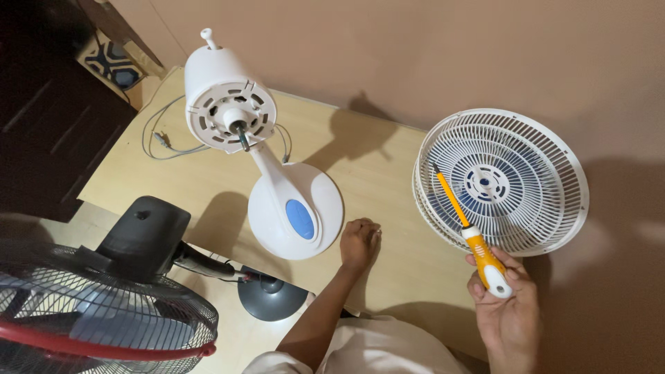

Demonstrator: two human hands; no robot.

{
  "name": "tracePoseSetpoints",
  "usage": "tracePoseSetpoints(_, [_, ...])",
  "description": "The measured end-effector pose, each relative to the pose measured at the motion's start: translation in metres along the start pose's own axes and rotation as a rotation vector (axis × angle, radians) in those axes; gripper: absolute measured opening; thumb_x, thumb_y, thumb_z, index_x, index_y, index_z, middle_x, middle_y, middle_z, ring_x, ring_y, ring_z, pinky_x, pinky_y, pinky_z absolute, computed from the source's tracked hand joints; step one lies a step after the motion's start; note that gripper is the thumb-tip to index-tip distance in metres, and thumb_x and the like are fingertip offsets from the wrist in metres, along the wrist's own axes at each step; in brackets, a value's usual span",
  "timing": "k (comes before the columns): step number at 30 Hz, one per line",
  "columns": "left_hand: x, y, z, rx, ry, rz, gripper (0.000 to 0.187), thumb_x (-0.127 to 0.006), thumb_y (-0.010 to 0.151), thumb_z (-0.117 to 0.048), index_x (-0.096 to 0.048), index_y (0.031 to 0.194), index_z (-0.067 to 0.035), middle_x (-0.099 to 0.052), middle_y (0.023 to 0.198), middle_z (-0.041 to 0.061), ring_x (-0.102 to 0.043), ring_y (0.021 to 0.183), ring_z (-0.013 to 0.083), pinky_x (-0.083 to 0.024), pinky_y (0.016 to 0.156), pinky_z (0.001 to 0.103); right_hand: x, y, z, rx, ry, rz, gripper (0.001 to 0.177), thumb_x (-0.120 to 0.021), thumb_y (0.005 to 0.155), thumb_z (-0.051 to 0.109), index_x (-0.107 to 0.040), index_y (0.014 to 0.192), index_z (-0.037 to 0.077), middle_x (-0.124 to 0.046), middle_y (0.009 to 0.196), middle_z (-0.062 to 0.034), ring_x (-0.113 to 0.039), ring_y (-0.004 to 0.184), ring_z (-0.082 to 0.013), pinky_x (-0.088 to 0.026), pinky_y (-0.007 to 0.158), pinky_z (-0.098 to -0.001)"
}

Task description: The person removes the front grille of a white pedestal fan by hand, then uses a screwdriver to loosen the central nut on the fan shaft. The fan blades and grille are set aside on the table.

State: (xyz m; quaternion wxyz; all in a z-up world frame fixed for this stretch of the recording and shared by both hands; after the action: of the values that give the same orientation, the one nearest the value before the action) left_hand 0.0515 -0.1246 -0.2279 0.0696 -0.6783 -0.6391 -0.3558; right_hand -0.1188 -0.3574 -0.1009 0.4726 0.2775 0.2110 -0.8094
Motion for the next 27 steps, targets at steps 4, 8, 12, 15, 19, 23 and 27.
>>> tracePoseSetpoints(4, [0.006,-0.002,0.001,0.002,-0.072,0.007,0.03,-0.081,0.079,-0.008,-0.073,0.108,-0.007,-0.064,0.113,0.01,-0.061,0.103,0.0304,-0.052,0.088,0.04,-0.003,0.006,-0.001,-0.029,0.002,0.006,0.037,-0.046,0.108,0.022,-0.059,0.132,-0.003,-0.064,0.122,-0.0336,-0.053,0.08,-0.0228,-0.043,0.073,-0.0352])
tracePoseSetpoints(8, [0.012,-0.015,0.005,0.043,-0.191,-0.01,0.04,-0.08,0.076,-0.004,-0.071,0.115,-0.004,-0.061,0.117,0.015,-0.06,0.109,0.0335,-0.052,0.093,0.041,-0.001,0.012,-0.005,-0.061,0.068,0.032,0.039,-0.048,0.105,0.023,-0.059,0.133,-0.003,-0.064,0.121,-0.0329,-0.054,0.079,-0.023,-0.044,0.074,-0.0343])
tracePoseSetpoints(12, [0.021,-0.038,0.005,0.094,-0.293,-0.137,0.029,-0.078,0.084,-0.004,-0.065,0.109,0.002,-0.062,0.116,0.015,-0.064,0.111,0.0308,-0.054,0.096,0.037,0.018,0.021,-0.018,-0.1,0.185,0.108,0.045,-0.053,0.104,0.026,-0.06,0.135,-0.006,-0.066,0.12,-0.0319,-0.054,0.078,-0.0231,-0.043,0.072,-0.0335])
tracePoseSetpoints(15, [0.03,-0.058,-0.006,0.11,-0.449,-0.228,0.023,-0.078,0.085,-0.003,-0.069,0.105,0.002,-0.062,0.113,0.014,-0.066,0.107,0.0282,-0.055,0.093,0.036,0.048,0.033,-0.045,-0.229,0.246,0.131,0.053,-0.055,0.098,0.03,-0.059,0.135,-0.009,-0.068,0.112,-0.0248,-0.053,0.074,-0.0202,-0.042,0.067,-0.0314])
tracePoseSetpoints(19, [0.044,-0.063,-0.009,0.351,-0.351,-0.238,0.028,-0.082,0.081,-0.013,-0.074,0.106,-0.002,-0.066,0.105,0.009,-0.064,0.089,0.0223,-0.053,0.072,0.032,0.067,0.054,-0.1,-0.619,0.466,0.461,0.064,-0.059,0.096,0.037,-0.051,0.127,-0.018,-0.059,0.083,-0.0124,-0.051,0.07,-0.0199,-0.042,0.062,-0.0338])
tracePoseSetpoints(23, [0.052,-0.044,-0.012,0.579,-0.554,-0.254,0.032,-0.079,0.085,-0.02,-0.072,0.111,-0.003,-0.069,0.1,0.007,-0.063,0.082,0.0182,-0.053,0.071,0.03,0.069,0.056,-0.154,-1.131,0.397,0.878,0.06,-0.057,0.095,0.053,-0.046,0.131,0.007,-0.053,0.084,-0.0059,-0.045,0.073,-0.0195,-0.043,0.068,-0.0332])
tracePoseSetpoints(27, [0.069,-0.008,-0.028,0.571,-0.738,-0.174,0.038,-0.074,0.093,-0.026,-0.071,0.123,-0.002,-0.076,0.106,0.005,-0.065,0.093,0.0124,-0.054,0.084,0.028,0.065,0.084,-0.204,-0.976,0.017,0.611,0.064,-0.06,0.088,0.046,-0.045,0.139,0.011,-0.06,0.094,-0.0082,-0.051,0.071,-0.0194,-0.047,0.062,-0.0332])
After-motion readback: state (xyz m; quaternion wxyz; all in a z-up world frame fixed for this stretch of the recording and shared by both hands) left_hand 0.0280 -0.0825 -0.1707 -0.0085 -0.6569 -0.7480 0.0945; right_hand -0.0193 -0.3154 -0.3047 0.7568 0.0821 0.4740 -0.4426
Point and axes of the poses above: each hand's wrist, its own y-axis towards the middle knuckle, its own x-axis out of the back of the hand, z = x × y, the point moved 6 cm from there along y, towards the middle knuckle
